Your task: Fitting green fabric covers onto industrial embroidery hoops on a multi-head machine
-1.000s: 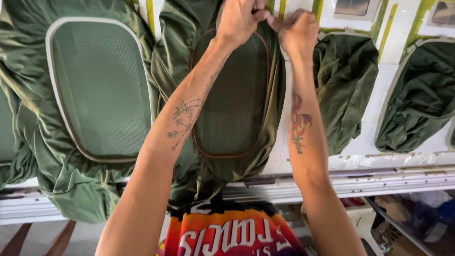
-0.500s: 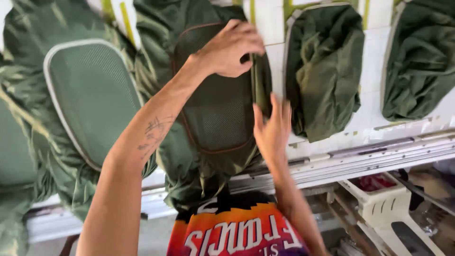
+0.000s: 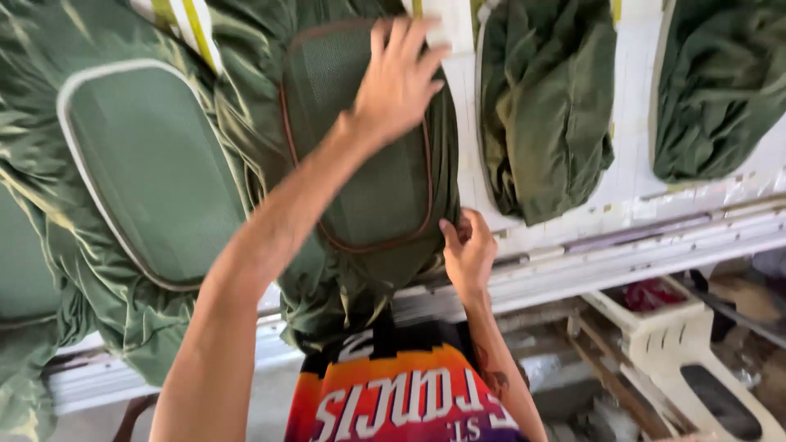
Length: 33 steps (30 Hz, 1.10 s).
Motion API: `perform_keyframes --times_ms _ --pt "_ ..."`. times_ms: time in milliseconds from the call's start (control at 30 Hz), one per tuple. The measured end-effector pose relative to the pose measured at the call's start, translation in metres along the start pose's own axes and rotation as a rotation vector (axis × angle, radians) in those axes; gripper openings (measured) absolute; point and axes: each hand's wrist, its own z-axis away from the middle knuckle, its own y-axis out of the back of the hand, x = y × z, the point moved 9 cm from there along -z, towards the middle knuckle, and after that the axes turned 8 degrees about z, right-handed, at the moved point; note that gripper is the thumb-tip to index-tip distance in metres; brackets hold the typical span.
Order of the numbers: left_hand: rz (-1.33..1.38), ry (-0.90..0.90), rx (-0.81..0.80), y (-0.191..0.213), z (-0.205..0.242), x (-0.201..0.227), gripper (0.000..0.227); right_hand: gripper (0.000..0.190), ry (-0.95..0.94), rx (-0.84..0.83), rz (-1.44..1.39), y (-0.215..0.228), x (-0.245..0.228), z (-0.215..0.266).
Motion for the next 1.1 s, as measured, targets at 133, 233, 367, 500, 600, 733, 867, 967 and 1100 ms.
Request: perform_keyframes --times_ms 133,233,367,500,600,733,867,967,1100 --pt "0.23 0.157 0.083 0.017 0.085 0.075 0.027 0.039 0.115 0.044 0.013 0.011 -0.007 -0.002" --pt "0.251 0.24 -0.111 -0.04 0.16 0.118 0.041 0.032 0.118 0.082 -0.061 0.027 -0.042 -0.018" --pt "-0.002 0.132 -0.151 -0.051 0.177 0.169 0.053 0.044 0.577 0.276 0.061 0.015 -0.076 -0.044" --pt "0.446 0.121 -0.013 -0.051 0.202 0.172 0.056 0.022 0.34 0.082 -0.066 -0.015 0.001 -0.104" --pt "0.607 0.403 0.212 -0.01 0.207 0.143 0.032 0.015 0.374 0.185 -0.007 -0.014 -0.009 -0.092" --pt "0.587 0.694 0.226 -0.044 0.223 0.096 0.011 0.007 0.281 0.193 -0.092 0.004 -0.041 -0.062" --pt "0.64 0.778 0.15 -0.061 0.225 0.091 0.009 0.049 0.336 0.137 0.209 0.002 -0.043 -0.038" --pt "0.638 0.791 0.117 -0.054 0.212 0.087 0.009 0.057 0.358 0.087 0.264 -0.014 -0.015 -0.052" --pt "0.668 0.825 0.052 -0.058 0.215 0.084 0.01 0.059 0.287 0.11 0.112 -0.016 -0.002 -0.052"
